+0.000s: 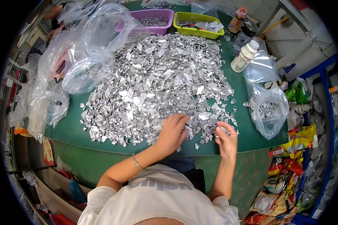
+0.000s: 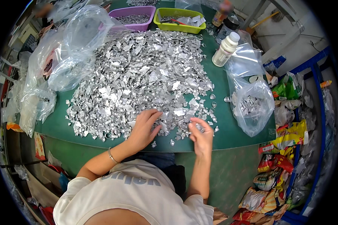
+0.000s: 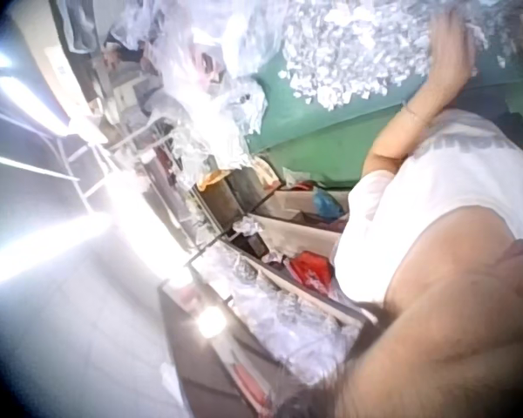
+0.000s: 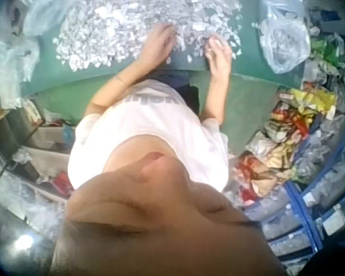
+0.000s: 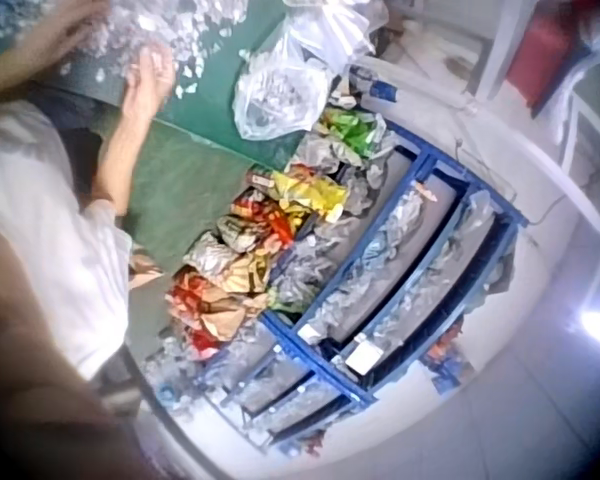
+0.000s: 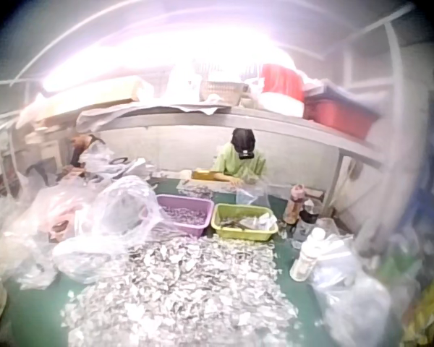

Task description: The person sorts through a large pile of small metal parts on a workbench by hand, picking up individual pieces and placing them into a plastic bag or into sorting bins.

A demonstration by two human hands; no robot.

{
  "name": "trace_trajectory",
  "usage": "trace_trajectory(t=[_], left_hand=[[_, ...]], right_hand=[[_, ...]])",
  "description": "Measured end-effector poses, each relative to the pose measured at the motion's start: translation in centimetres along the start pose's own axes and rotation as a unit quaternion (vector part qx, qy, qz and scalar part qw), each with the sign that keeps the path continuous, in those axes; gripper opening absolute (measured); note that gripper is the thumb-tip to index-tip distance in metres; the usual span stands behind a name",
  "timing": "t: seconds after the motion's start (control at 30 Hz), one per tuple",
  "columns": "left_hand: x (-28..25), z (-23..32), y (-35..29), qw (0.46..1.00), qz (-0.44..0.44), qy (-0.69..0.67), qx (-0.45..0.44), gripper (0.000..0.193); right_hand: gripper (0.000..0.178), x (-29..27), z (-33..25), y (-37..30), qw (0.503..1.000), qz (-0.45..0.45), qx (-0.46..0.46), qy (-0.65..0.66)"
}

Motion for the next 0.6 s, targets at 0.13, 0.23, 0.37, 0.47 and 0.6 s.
trace_trajectory(t=[0.13, 0.23, 0.37, 0.47, 0.6], left_hand=[[1.5, 0.0, 0.8, 0.99, -0.074, 0.121, 0.028, 0.048], [1.9, -0.7, 1.4, 0.99, -0.091, 0.106, 0.024, 0.04], [1.6, -1.0, 2.1, 0.99, -0.081, 0.104, 0.04, 0.029], [1.9, -1.8, 2.1, 0.996, -0.034, 0.06, 0.047, 0.024], [1.5, -1.6, 2.4, 0.986, 0.016, -0.134, -0.1, 0.016]], right_hand=[[0.019, -1.1, -1.3, 1.9, 0.955, 0.014, -0.109, -0.274], [0.031, -1.3, -0.5, 3.2, 0.846, -0.046, -0.251, -0.468], [0.036, 0.3, -1.1, 2.9, 0.766, -0.102, -0.272, -0.573], [0.033, 1.3, -1.3, 2.2, 0.73, -0.082, -0.246, -0.633], [0.024, 1.5, -0.5, 2.4, 0.705, -0.075, -0.263, -0.654]])
Point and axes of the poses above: each hand's wrist, its own y-axis towards the middle knuckle, its own x-axis out of the palm, z = x × y, the point moved 1 cm from there along y, towards the middle knuckle, and after that the axes turned 5 degrees about y, right-handed, at the moved point
